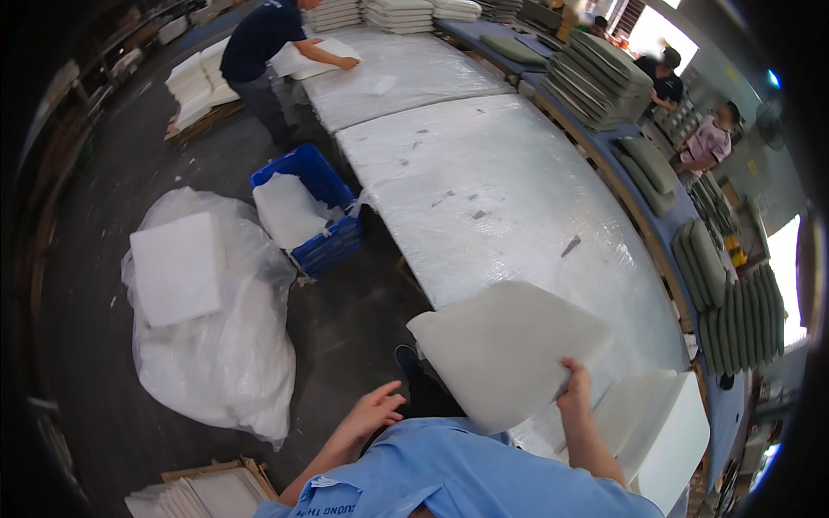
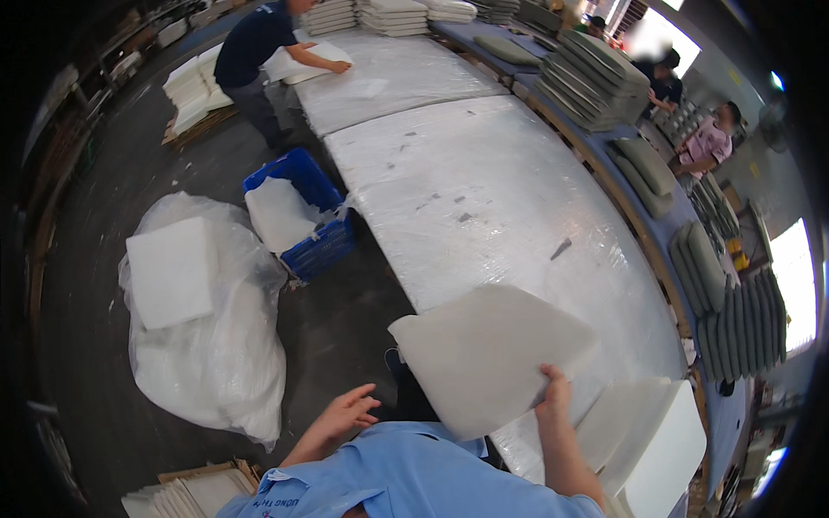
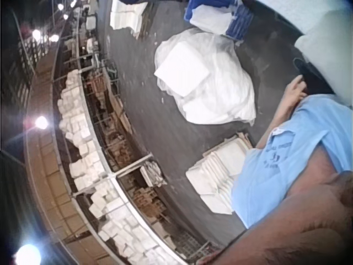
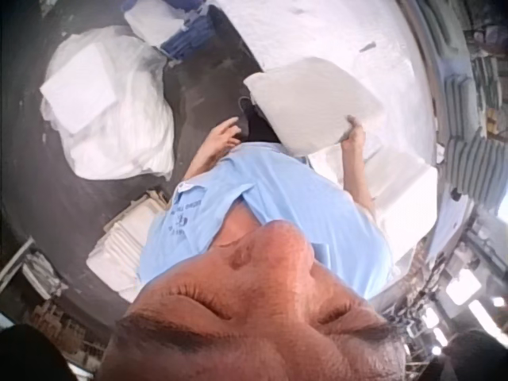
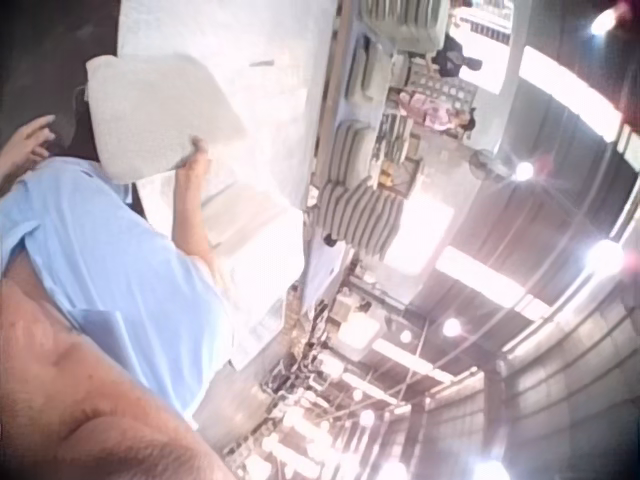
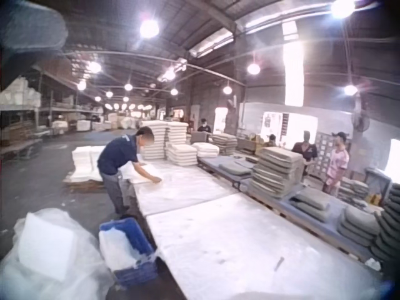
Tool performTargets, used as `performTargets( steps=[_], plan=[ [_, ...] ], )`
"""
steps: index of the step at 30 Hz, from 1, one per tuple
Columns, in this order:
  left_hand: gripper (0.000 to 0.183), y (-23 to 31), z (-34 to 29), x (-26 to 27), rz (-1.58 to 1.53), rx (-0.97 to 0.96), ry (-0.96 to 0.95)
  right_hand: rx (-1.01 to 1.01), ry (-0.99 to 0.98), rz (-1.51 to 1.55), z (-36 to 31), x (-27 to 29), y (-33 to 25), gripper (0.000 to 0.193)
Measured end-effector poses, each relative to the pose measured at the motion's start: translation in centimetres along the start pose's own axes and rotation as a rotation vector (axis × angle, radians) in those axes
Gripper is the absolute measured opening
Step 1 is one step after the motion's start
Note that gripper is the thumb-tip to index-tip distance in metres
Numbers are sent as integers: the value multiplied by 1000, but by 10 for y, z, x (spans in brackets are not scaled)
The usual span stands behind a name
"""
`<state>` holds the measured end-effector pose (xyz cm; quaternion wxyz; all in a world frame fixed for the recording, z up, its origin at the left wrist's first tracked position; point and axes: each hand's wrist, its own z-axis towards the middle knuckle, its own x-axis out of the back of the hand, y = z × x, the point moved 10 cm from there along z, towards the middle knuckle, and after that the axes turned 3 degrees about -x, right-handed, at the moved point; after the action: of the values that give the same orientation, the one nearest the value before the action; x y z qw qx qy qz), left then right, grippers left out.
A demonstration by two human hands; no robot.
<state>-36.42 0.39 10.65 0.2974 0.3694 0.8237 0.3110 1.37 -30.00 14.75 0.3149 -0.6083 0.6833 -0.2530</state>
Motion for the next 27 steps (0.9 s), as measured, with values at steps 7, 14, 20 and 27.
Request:
performTargets(
  steps=[7,14,20,27],
  plan=[
    [57,-31,-58,110,-162,-108,406,390,-124,-551,-26,-88,-133,55],
    [55,-46,-94,121,-253,-128,542,937,-402,-1428,-145,-257,-194,70],
    [52,-37,-75,73,-239,-146,460,1260,-739,-1946,-194,-338,-109,65],
    [59,20,-54,21,44,-275,285,1583,-824,-1851,-165,-344,-82,68]
  ],
)
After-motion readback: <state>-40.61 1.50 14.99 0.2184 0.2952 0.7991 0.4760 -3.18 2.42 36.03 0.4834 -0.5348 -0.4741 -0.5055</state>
